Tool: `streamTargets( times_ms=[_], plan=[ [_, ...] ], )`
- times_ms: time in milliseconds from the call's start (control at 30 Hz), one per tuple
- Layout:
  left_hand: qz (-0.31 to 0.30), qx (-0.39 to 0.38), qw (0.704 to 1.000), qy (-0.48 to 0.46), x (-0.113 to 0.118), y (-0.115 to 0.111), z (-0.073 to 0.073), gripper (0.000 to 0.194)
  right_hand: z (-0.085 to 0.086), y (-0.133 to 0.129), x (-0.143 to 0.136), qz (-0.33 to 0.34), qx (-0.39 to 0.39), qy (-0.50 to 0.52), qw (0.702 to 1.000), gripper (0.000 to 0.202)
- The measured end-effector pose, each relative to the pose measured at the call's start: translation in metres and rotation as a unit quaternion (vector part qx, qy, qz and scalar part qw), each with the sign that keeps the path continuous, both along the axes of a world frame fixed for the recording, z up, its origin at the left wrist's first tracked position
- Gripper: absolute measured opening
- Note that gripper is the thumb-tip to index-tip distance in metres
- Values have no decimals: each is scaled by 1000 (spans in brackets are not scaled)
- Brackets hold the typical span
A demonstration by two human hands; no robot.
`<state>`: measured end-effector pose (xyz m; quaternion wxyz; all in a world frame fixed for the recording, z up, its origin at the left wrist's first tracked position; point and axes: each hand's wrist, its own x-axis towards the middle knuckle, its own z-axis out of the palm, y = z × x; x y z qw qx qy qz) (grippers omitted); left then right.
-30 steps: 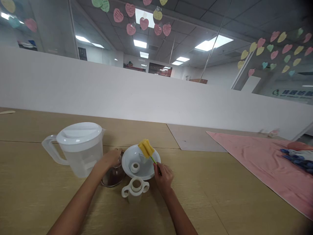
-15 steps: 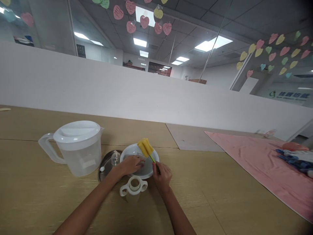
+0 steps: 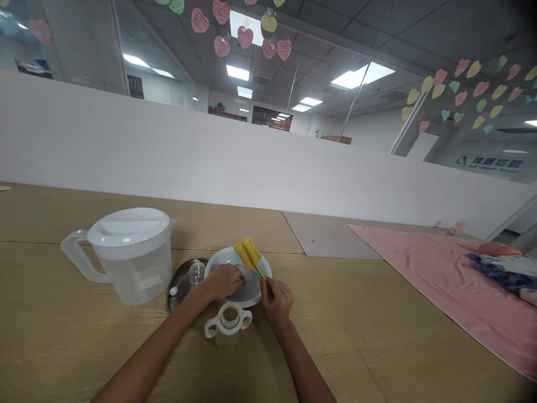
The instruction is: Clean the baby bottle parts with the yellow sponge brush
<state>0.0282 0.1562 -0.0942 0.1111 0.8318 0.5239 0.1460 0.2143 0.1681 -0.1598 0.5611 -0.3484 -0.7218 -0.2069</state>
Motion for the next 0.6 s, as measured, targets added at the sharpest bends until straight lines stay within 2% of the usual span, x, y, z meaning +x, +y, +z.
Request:
streamTargets(
  times_ms=[267,433,600],
  plan=[
    [88,73,993,-28,-24,-12,49,13,2,0,-1,7,0,-11,1000,4],
    [78,148,982,-91,-38,-26,69,10,3,-3,-1,48,24,-39,998,1],
    [137,138,970,-147,-42,-41,83,18,4,-6,-1,58,3,-18,998,2]
  ],
)
